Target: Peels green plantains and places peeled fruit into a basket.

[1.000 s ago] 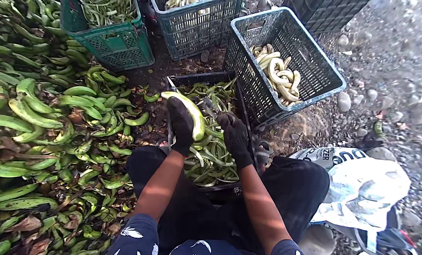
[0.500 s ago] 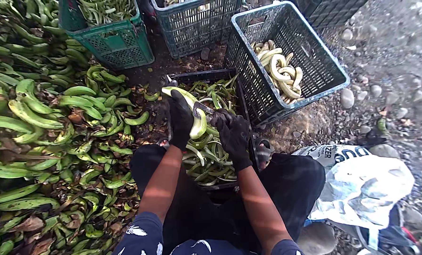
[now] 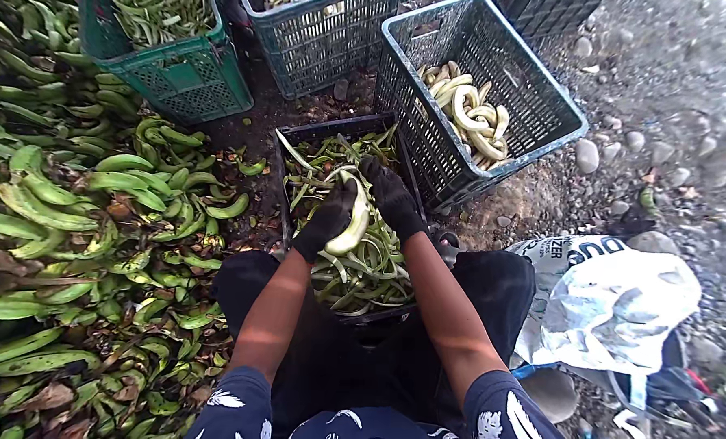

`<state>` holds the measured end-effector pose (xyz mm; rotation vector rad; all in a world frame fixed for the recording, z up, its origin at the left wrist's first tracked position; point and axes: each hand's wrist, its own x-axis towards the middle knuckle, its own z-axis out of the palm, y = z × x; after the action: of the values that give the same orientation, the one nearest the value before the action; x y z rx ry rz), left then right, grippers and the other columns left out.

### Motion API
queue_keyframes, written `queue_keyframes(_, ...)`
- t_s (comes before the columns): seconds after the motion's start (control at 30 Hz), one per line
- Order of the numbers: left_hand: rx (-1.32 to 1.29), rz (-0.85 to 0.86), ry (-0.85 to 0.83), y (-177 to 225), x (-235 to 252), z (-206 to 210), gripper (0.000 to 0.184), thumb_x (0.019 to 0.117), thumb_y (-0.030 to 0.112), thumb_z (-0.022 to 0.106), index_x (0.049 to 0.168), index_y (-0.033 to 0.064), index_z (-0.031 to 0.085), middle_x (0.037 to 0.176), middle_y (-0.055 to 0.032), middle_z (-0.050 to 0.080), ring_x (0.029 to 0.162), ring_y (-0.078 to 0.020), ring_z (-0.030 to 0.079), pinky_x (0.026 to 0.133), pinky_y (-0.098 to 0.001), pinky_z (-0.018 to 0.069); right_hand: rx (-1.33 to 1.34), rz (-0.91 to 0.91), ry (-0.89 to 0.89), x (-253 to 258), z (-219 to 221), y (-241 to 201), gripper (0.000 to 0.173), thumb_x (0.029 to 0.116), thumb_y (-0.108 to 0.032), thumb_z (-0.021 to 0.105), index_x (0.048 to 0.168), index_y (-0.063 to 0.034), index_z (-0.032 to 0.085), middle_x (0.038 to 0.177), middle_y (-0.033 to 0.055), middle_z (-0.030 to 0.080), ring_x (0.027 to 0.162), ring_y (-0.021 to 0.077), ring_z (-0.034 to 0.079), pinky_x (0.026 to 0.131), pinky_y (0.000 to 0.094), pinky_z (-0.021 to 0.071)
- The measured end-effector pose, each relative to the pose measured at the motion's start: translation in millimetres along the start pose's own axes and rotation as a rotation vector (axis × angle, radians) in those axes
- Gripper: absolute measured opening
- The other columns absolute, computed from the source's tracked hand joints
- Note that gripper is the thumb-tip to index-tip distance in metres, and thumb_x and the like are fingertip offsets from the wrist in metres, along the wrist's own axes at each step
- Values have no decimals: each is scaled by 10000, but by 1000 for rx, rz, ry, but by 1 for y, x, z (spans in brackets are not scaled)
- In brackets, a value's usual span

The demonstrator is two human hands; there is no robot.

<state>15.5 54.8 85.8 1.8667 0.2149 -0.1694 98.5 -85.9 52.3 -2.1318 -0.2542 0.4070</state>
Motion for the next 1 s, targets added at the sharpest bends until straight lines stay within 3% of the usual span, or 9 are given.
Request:
queue_keyframes(0.13,-443,93,664,-18,28,-2,533,1117,368,212,1433,14,453,1288,-134,580,1136,-116,595,995,-335,516,-91,3,100,-20,15,-3,584,1031,-632,356,1279,-220,689,1157,129,712,1111,325,658,901,629,499)
queue_keyframes(0.23,-605,-163,1052,-21,30,-6,578,1121,413,261,1430,-25,477,1340,-228,569,1192,-249,588,1026,-450,486,-198,-59,196,-65,39,0,557,987,-590,480,1434,-276,590,1263,237,609,1172,459,565,847,675,470)
queue_keyframes(0.33,-669,-299,1137,-26,28,-10,614,1112,429,216,1423,-45,452,1363,-252,534,1217,-291,554,1024,-487,467,-231,-262,390,-84,60,14,594,919,-565,566,1381,-203,656,1208,224,639,1137,457,569,884,656,436)
queue_keyframes(0.43,-798,-178,1075,-17,27,-12,548,1129,368,192,1327,-31,512,1141,-186,626,1005,-229,641,888,-425,552,-250,-217,346,-84,49,11,586,951,-587,523,1412,-237,618,1268,240,601,1172,463,548,885,669,431)
queue_keyframes(0.53,-960,169,633,-19,34,-13,534,1124,367,121,1327,4,457,1022,-123,644,874,-197,666,797,-389,591,-265,-138,311,-59,24,-5,540,971,-588,465,1328,-256,696,1160,199,704,1085,423,643,833,653,484)
queue_keyframes(0.7,-764,130,367,2,27,-14,470,1126,362,179,1286,59,501,953,-24,652,819,-68,656,737,-267,587,-386,-232,330,-43,-9,-5,649,920,-673,437,1343,-250,688,1226,220,671,1170,460,587,898,666,445)
queue_keyframes(0.83,-569,122,413,-3,21,-12,551,1127,353,148,1571,50,268,1410,-100,497,1199,-55,534,1022,-267,473,-562,-273,349,-49,-16,-8,693,871,-702,553,1403,-266,642,1293,266,617,1215,512,544,860,683,440)
queue_keyframes(0.93,-373,227,328,-8,22,-8,499,1117,291,178,1409,-24,430,1162,-98,591,1015,-52,592,910,-265,527,-516,-114,266,-36,-24,-19,596,936,-670,482,1382,-313,653,1258,206,655,1192,453,574,831,660,455)
queue_keyframes(1.0,-178,259,130,-2,13,-7,480,1110,244,238,1461,-31,414,1298,-120,576,1164,-54,558,1034,-239,467,-440,-20,122,-21,-36,-22,562,1001,-646,389,1347,-298,664,1231,144,687,1198,380,605,882,655,472)
